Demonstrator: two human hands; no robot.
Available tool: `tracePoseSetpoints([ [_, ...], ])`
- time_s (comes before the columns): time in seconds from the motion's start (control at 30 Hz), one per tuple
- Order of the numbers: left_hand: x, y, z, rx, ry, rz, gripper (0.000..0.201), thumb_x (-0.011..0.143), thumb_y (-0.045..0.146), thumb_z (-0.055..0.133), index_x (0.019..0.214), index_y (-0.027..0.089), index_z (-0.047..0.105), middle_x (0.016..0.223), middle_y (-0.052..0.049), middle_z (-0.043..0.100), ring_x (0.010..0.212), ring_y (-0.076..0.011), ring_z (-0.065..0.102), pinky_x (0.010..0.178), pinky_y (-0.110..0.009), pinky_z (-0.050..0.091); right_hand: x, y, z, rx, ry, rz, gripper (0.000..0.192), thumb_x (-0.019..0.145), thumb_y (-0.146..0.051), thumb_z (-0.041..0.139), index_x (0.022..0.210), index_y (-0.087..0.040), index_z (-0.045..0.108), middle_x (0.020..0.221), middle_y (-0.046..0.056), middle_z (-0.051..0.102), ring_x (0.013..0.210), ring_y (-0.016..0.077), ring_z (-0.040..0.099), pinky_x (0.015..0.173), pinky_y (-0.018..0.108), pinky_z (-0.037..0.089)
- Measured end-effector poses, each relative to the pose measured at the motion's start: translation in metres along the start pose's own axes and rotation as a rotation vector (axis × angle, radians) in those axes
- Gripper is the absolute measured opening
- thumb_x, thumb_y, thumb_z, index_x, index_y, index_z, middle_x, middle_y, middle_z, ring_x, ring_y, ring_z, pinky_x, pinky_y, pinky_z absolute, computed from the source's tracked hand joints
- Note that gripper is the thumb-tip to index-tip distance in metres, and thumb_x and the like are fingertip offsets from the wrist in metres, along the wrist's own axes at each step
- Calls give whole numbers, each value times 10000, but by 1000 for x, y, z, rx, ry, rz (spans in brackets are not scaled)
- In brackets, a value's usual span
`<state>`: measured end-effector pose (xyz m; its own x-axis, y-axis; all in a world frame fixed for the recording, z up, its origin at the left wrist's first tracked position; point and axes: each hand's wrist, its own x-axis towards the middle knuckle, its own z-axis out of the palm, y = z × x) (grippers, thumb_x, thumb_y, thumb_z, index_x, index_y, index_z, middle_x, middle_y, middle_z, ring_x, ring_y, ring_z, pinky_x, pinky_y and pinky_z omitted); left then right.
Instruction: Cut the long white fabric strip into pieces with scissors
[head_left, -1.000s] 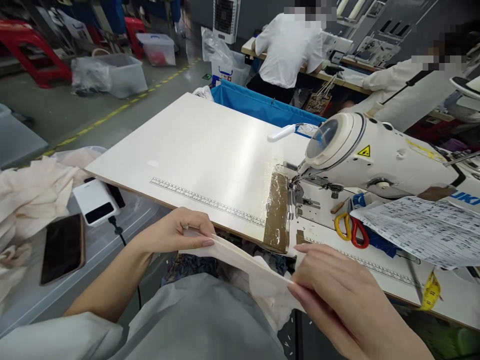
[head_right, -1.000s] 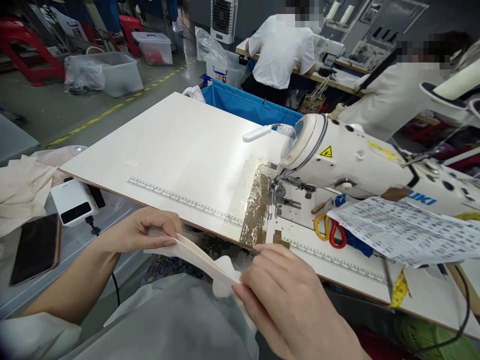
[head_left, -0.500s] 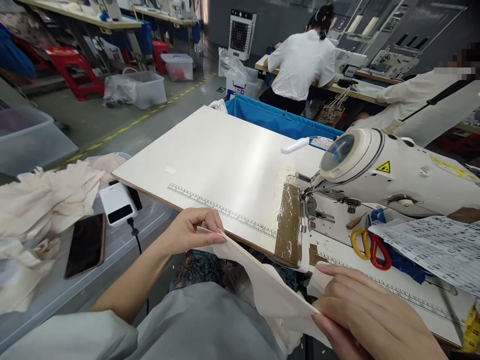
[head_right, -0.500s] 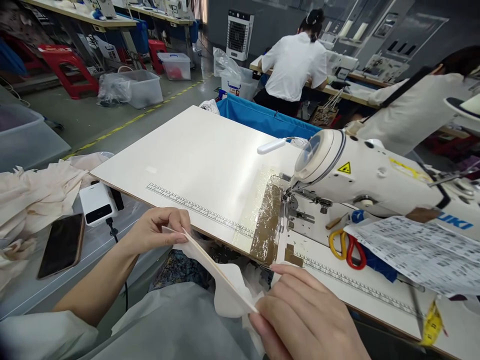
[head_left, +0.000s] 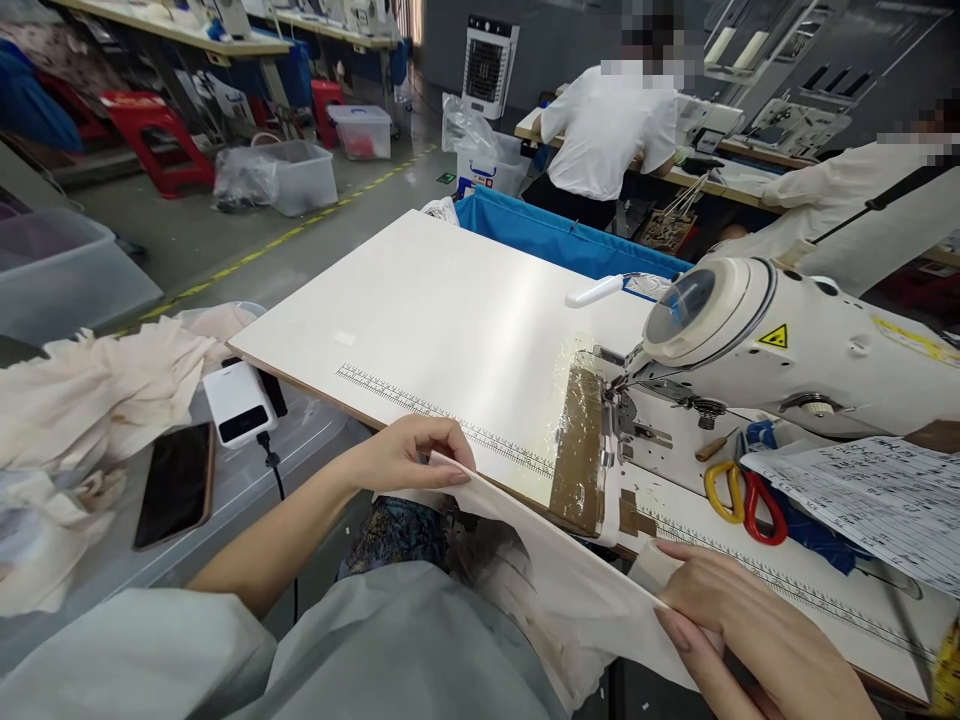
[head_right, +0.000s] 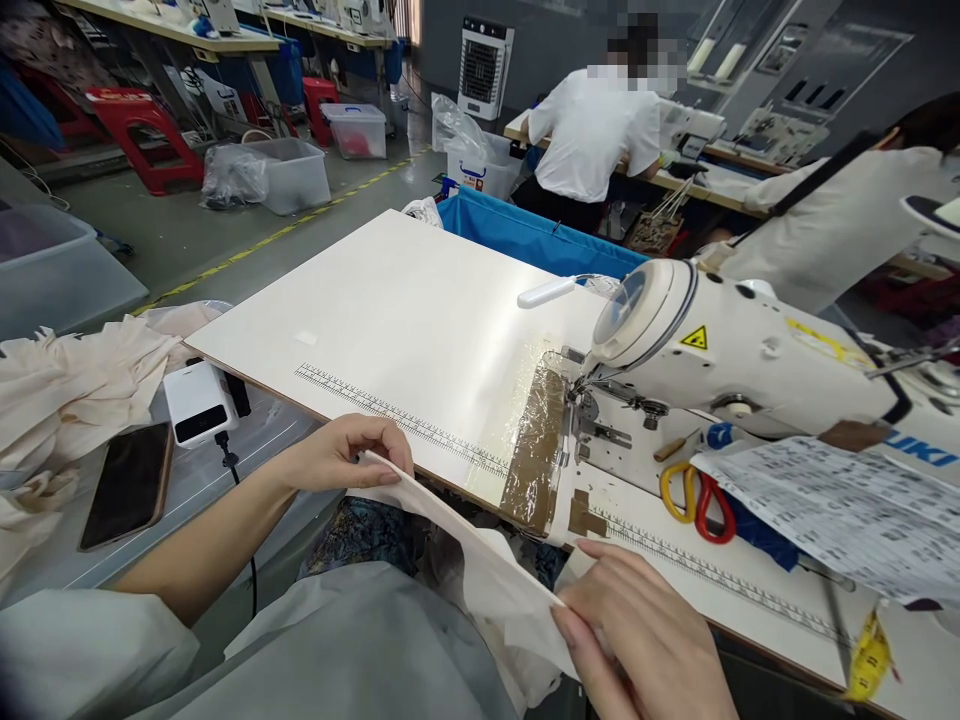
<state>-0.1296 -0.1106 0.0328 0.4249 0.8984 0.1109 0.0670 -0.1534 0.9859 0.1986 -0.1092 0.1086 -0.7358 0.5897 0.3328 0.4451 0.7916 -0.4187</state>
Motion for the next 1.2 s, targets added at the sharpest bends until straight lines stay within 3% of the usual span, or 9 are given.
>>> tracePoseSetpoints([
  [0.2,5,-20,17,-91,163,-131,279,807,399,678,793,137,584,614,8,546,526,-80,453,495,-195,356,-12,8,6,-46,53,40,117,906,-182,484,817,-238,536,681,-2,598,593,181,600,844,404,538],
  [0.33,11,-22,30,-238,309,-147,335,762,439,719,777,137,575,644,-5,572,568,-93,494,534,-207,399,-20,22,18,-80,132,39,97,916,-211,495,847,-238,558,691,11,625,620,196,631,755,378,557],
  [0.5,18,-17,44,-411,490,-174,350,762,462,714,743,160,538,697,-38,671,675,-161,618,643,-265,492,-41,27,70,14,169,173,116,926,-218,486,863,-210,583,771,47,667,712,202,662,648,308,551],
  [0.67,24,-6,54,-450,661,-216,352,760,489,701,788,162,575,798,-90,733,745,-232,668,681,-326,535,-44,17,112,192,-22,283,244,969,-310,395,921,-204,609,797,41,670,733,185,650,636,285,526],
  [0.77,24,8,56,-450,652,-233,337,756,500,705,758,192,568,820,-66,736,649,-205,642,562,-288,518,-44,44,90,124,143,395,240,971,-330,416,1063,-202,597,999,81,672,928,203,633,803,333,524],
  [0.83,24,18,57,-405,608,-236,319,749,487,719,725,205,572,827,-55,737,629,-201,634,524,-276,504,-49,77,62,-86,393,561,256,973,-334,397,1035,-180,591,1022,116,653,981,233,602,864,402,495],
  [0.9,24,24,60,-333,554,-227,289,744,459,733,719,204,600,826,-63,736,678,-225,654,545,-287,517,-52,114,33,-347,493,740,305,947,-377,400,1007,-149,594,1017,156,637,1019,295,566,881,474,457],
  [1.03,29,19,68,-193,318,-152,224,766,406,722,754,184,700,773,-77,712,712,-222,657,589,-286,521,-46,177,1,-525,162,1138,369,877,-437,487,976,-101,602,1010,238,629,965,359,594,737,425,470],
  [1.2,29,0,74,-161,237,-153,195,768,375,721,747,181,738,761,-67,692,715,-186,623,614,-263,484,-41,201,-11,-437,50,1157,208,742,-364,606,652,-181,566,701,151,642,709,316,634,581,356,436],
])
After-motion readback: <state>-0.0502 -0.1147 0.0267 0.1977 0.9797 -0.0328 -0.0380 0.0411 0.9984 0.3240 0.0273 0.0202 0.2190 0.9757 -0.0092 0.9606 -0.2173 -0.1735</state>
